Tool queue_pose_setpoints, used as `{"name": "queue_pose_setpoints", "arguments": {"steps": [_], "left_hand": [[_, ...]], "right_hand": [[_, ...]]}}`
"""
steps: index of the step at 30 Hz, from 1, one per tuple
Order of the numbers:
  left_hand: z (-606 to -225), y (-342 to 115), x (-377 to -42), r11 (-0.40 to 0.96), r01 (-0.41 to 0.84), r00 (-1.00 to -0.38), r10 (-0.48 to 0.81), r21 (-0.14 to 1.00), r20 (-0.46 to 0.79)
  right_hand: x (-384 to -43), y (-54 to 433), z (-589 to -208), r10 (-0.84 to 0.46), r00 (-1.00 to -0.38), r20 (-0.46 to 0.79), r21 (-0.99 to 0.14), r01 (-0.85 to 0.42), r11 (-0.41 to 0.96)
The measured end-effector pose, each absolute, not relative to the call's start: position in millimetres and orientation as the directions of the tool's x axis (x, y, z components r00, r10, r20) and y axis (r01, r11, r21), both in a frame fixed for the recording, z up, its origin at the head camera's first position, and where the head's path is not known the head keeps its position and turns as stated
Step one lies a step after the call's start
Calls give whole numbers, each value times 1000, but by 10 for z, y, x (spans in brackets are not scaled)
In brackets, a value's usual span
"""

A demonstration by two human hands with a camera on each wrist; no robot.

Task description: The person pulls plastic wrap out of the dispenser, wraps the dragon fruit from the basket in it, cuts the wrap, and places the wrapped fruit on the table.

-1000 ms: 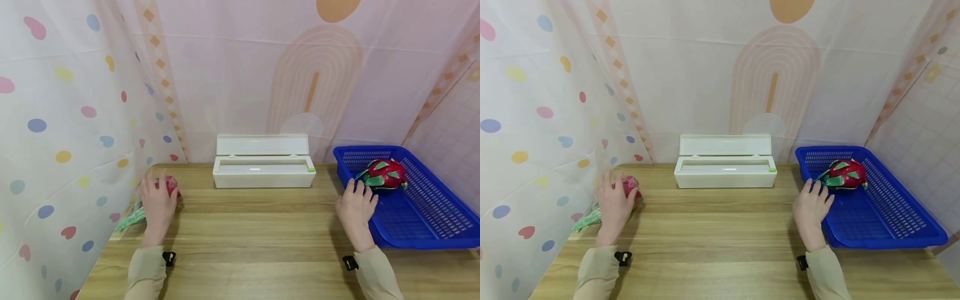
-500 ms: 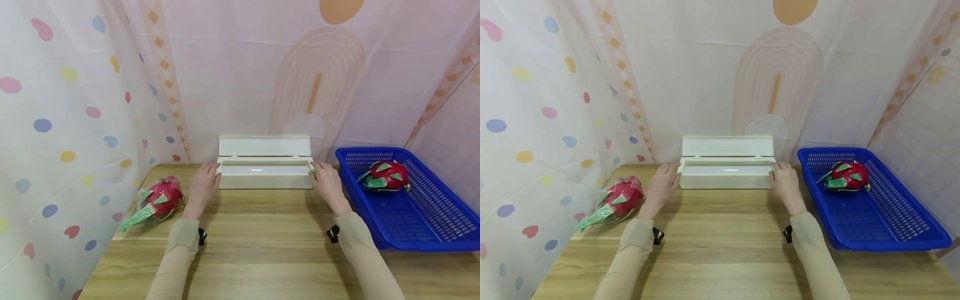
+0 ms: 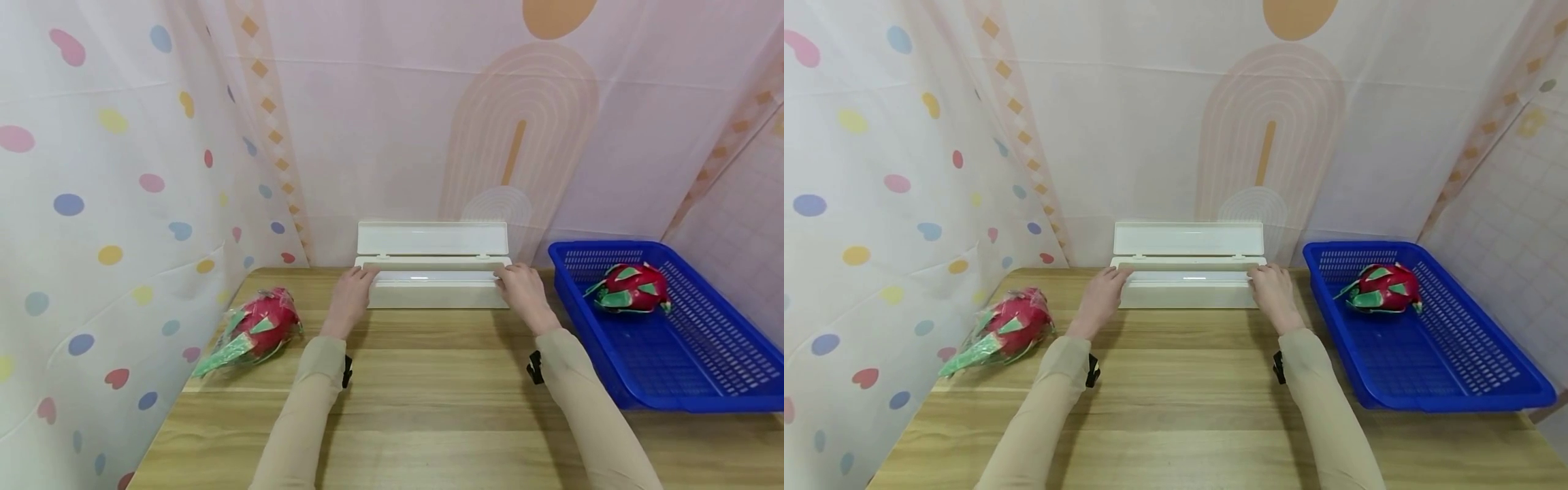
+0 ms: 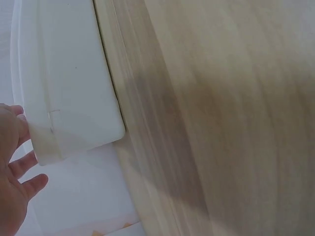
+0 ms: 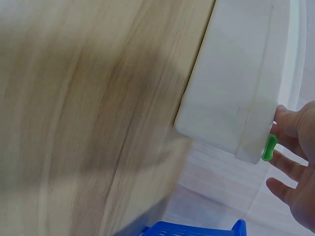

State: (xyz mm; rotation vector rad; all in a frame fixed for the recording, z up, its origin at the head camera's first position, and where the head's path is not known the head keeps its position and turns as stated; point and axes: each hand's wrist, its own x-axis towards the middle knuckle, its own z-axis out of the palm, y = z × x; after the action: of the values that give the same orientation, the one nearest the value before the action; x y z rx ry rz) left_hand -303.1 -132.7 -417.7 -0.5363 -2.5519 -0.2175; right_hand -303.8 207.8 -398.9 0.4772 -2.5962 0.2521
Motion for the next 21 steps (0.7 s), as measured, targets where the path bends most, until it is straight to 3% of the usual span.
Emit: {"name": "queue_pose_setpoints", "arguments": {"steps": [14, 21], "left_hand": [[-4177, -1300, -3074, 890, 447, -743, 312, 91, 592], [-4190, -1306, -3081, 889, 451, -722, 308, 84, 619]], "right_hand": [[-3083, 2088, -3954, -266, -835, 482, -147, -376, 915], [-3113, 2071, -3958, -281, -826, 489, -101, -373, 922]]}}
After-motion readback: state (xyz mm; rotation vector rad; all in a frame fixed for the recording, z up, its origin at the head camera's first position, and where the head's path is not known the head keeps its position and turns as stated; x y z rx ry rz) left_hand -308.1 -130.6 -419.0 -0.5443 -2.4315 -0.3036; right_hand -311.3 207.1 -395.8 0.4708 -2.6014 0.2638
